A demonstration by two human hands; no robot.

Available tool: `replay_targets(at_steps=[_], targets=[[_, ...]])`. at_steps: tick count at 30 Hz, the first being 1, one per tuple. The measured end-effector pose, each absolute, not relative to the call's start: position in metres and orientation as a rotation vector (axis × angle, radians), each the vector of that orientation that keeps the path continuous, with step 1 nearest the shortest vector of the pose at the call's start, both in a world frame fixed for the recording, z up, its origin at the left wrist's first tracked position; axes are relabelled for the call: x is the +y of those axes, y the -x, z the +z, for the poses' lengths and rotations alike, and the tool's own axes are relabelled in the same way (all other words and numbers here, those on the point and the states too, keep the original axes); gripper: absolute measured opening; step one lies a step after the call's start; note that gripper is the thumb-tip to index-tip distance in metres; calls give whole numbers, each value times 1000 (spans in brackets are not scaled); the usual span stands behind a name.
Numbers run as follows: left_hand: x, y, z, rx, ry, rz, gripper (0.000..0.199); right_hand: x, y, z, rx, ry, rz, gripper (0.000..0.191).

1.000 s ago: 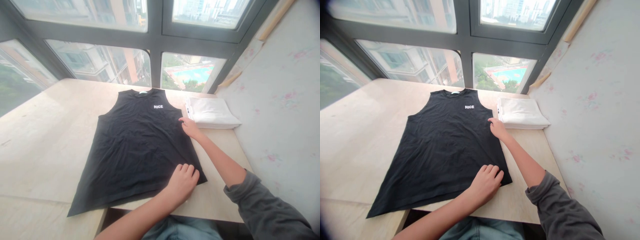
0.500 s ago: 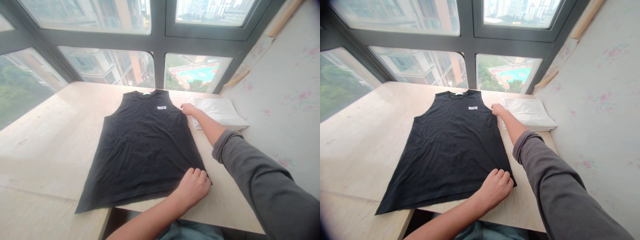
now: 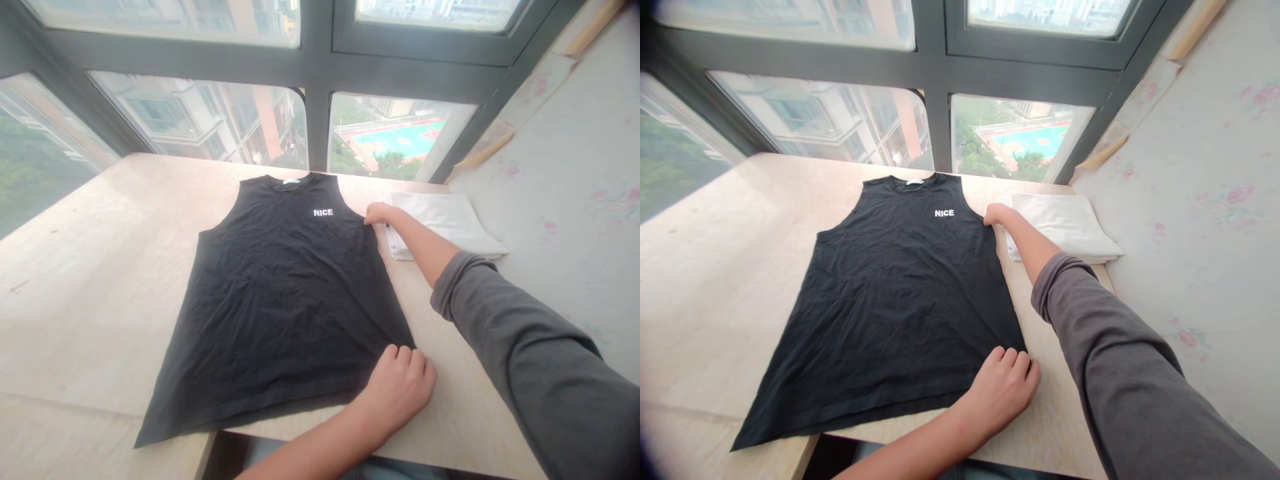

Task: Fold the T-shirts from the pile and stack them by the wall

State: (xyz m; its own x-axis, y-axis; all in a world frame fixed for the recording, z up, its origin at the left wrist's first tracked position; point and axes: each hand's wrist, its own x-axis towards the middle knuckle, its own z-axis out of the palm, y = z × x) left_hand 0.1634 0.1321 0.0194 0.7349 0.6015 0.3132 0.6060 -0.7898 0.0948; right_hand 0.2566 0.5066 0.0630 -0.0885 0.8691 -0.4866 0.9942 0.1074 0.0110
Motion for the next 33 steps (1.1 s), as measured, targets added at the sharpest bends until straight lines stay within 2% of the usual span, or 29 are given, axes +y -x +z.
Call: replay_targets(at_steps=[6, 10, 17, 22, 25, 28, 33], targets=[[136, -161, 15, -1056, 2904, -581, 10, 503, -256, 71, 1975, -1822, -653, 34], [137, -155, 18, -1144, 2917, -612, 9, 503, -261, 80, 2019, -1822, -709, 27], [123, -144, 24, -1056, 2878, -716, 12, 500, -263, 76, 2134, -1876, -445, 17], [124, -153, 24, -1070, 2969, -523, 7, 477, -251, 70, 2245, -1930, -221, 32], [124, -144, 33, -1074, 3061, -501, 22, 445, -244, 75, 2383, -1934, -112, 39], [121, -103, 38, -1212, 3106, -527, 36, 387, -250, 78, 2738, -1864, -164, 37], [102, 32, 32, -1589, 2707, -624, 28, 244, -289, 55, 3137, -1639, -618, 25]])
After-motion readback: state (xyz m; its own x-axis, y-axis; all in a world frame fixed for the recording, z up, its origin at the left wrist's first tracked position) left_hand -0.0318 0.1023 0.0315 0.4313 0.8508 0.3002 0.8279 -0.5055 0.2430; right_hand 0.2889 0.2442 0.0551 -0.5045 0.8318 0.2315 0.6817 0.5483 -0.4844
